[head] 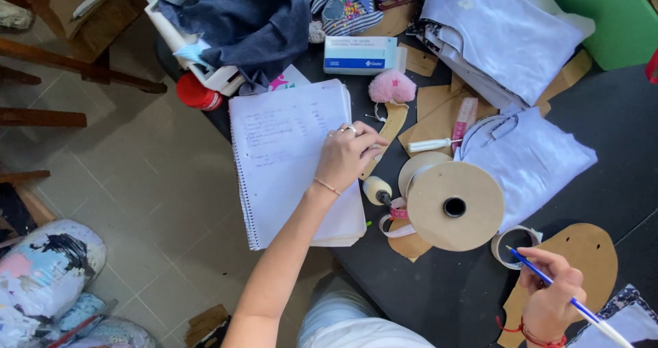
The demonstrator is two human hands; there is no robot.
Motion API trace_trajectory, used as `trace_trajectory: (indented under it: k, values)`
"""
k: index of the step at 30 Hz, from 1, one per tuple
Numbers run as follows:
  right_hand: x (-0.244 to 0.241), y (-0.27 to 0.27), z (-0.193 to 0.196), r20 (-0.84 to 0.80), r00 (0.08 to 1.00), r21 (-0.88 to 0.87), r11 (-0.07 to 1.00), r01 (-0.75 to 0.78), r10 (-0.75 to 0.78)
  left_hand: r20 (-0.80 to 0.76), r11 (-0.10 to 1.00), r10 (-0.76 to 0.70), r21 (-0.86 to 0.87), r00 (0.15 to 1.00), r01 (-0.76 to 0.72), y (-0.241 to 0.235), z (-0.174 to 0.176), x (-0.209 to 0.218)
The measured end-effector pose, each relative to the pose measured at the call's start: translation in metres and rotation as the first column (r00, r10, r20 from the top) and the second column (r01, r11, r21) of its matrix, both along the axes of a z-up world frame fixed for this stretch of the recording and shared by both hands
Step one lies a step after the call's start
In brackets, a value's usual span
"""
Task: Sorting, marking, and trimming small fabric components at a workbench in a sewing factory.
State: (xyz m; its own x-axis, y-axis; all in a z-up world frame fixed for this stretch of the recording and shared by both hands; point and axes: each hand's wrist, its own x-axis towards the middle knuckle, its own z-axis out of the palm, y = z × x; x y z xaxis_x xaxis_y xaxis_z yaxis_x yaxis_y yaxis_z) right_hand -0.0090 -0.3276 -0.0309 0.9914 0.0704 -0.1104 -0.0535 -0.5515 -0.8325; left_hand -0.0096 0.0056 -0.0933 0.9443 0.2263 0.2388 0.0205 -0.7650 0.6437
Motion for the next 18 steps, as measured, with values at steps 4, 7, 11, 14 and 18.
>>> trace_trajectory:
  k: [4, 7, 11, 14, 18]
  values:
    - [0.018, 0.029, 0.016, 0.107, 0.994, -0.037, 0.999, 0.018, -0.014, -0.121, 0.993, -0.112, 0.019, 0.986, 0.115, -0.013, -0.008, 0.041]
    - [0.047, 0.057, 0.034, 0.124, 0.988, -0.1, 0.992, -0.079, 0.091, -0.28, 0.95, -0.184, -0.295, 0.942, 0.098, -0.018, 0.002, 0.062]
    - [0.101, 0.074, 0.028, 0.26, 0.909, -0.254, 0.932, -0.26, 0.324, -0.423, 0.806, -0.169, -0.58, 0.89, -0.122, -0.023, 0.018, 0.081]
    - [0.145, 0.11, 0.027, 0.463, 0.771, -0.295, 0.896, -0.331, 0.437, -0.42, 0.643, -0.156, -0.731, 0.894, -0.231, -0.026, 0.009, 0.086]
    - [0.209, 0.146, -0.025, 0.551, 0.523, -0.609, 0.742, -0.28, 0.65, -0.433, 0.436, -0.222, -0.845, 0.873, -0.309, -0.026, 0.018, 0.094]
